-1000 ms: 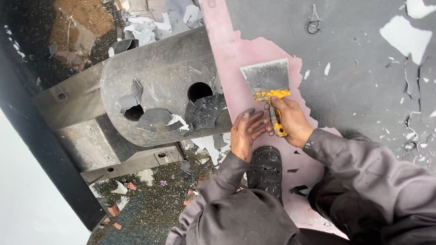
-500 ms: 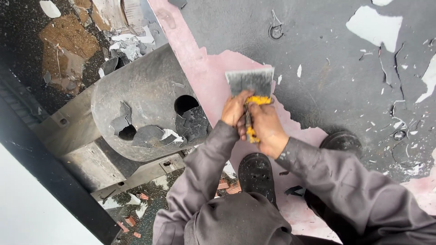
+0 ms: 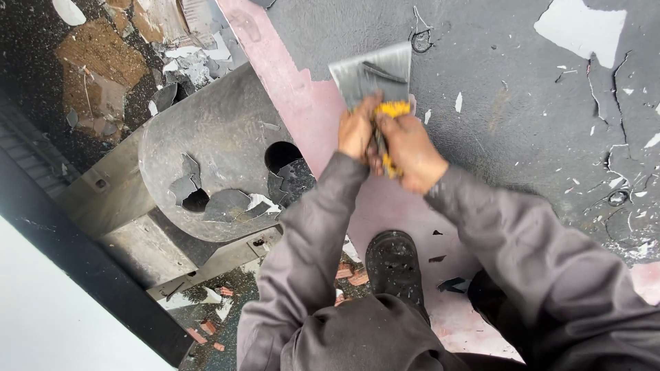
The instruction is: Scraping a grey coating or paint from a pinkish surface using a handheld scraper.
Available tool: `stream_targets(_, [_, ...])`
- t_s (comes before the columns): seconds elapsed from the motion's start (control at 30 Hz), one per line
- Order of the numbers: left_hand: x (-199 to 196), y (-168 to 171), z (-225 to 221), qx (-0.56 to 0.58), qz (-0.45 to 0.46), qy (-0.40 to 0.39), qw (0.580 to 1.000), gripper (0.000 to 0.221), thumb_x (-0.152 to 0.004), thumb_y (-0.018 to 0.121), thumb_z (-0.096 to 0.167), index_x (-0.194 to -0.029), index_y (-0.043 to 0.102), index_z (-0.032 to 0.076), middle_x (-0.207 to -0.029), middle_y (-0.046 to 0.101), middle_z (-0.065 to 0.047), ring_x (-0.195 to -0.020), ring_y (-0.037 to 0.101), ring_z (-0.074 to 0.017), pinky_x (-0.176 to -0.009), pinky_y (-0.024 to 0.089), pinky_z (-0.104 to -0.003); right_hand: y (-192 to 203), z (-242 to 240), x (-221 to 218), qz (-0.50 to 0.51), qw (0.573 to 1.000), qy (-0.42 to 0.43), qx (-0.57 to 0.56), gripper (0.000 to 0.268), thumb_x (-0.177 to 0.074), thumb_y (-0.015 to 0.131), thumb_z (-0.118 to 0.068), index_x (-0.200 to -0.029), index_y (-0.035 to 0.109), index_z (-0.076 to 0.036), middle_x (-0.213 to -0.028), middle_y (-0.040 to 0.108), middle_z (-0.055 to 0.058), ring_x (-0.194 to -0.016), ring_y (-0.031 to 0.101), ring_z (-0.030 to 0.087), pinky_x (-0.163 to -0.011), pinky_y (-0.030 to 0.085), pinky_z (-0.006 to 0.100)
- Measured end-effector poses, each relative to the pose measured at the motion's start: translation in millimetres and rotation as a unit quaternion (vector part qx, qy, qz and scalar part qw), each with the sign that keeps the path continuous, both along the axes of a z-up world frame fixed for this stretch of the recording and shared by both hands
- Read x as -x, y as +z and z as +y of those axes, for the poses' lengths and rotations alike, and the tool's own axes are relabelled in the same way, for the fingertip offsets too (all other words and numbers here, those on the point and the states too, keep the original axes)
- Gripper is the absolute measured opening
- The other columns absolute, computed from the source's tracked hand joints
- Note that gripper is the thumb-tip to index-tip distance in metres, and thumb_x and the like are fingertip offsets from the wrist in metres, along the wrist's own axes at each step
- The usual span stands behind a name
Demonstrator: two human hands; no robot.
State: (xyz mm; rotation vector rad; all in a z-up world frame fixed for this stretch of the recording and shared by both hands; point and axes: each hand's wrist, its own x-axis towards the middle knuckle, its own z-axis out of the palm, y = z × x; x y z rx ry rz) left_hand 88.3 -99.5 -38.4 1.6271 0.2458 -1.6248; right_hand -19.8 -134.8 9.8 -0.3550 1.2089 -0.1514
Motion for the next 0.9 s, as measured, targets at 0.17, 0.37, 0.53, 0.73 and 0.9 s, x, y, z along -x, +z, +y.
stream_targets(0.17, [-21.2, 56.1, -44.3, -0.027, -0.047, 0.012, 0.998, 0.053, -0.092, 0.061, 0.045, -0.094, 0.058, -0.008, -0.043, 0.036, -0.006, -0.024, 0.041, -0.0224, -0.021, 0.038, -0.044, 22.3, -33.4, -12.3, -0.049, 0.997, 0.039, 0.05, 0.031, -0.109, 0.05, -0.029, -0.097, 0.059, -0.002, -0.063, 0.059, 0.007, -0.045, 0.056, 0.017, -0.037, 0.046, 0.032])
stream_targets(0.37, [16.7, 40.9, 47.9, 0.064, -0.016, -0.024, 0.998, 0.028, -0.095, 0.064, 0.021, -0.109, 0.067, -0.003, -0.063, 0.06, -0.009, -0.031, 0.045, -0.0179, -0.026, 0.036, -0.035, 25.2, 45.1, 35.6, -0.048, 0.996, -0.005, -0.078, 0.039, -0.107, 0.045, -0.036, -0.094, 0.056, -0.002, -0.064, 0.061, 0.01, -0.045, 0.059, 0.021, -0.037, 0.047, 0.034])
stream_targets(0.53, [44.1, 52.4, 43.1, 0.057, -0.087, 0.064, 0.993, 0.024, -0.095, 0.062, 0.018, -0.103, 0.067, -0.004, -0.073, 0.066, -0.01, -0.038, 0.051, -0.018, -0.03, 0.038, -0.034, 25.0, 36.3, 50.0, -0.08, 0.994, 0.038, -0.063, 0.029, -0.105, 0.045, -0.034, -0.097, 0.052, -0.007, -0.058, 0.055, 0.009, -0.036, 0.05, 0.021, -0.031, 0.037, 0.034])
stream_targets(0.73, [52.2, -27.0, 49.9, 0.202, -0.193, 0.069, 0.958, 0.021, -0.102, 0.065, 0.013, -0.106, 0.072, -0.006, -0.09, 0.073, -0.009, -0.069, 0.065, -0.0144, -0.057, 0.054, -0.033, 12.7, 19.5, 47.0, -0.065, 0.994, 0.038, -0.075, 0.028, -0.106, 0.048, -0.032, -0.097, 0.053, -0.006, -0.056, 0.052, 0.009, -0.037, 0.048, 0.02, -0.032, 0.037, 0.034])
stream_targets(0.9, [54.9, 33.0, -23.6, 0.078, -0.127, 0.05, 0.988, 0.03, -0.095, 0.064, 0.024, -0.092, 0.064, -0.006, -0.064, 0.06, -0.011, -0.036, 0.049, -0.0193, -0.031, 0.04, -0.039, 3.2, -29.0, 60.6, -0.068, 0.997, 0.018, -0.02, 0.031, -0.111, 0.047, -0.033, -0.099, 0.052, -0.005, -0.06, 0.053, 0.007, -0.041, 0.049, 0.017, -0.035, 0.039, 0.031])
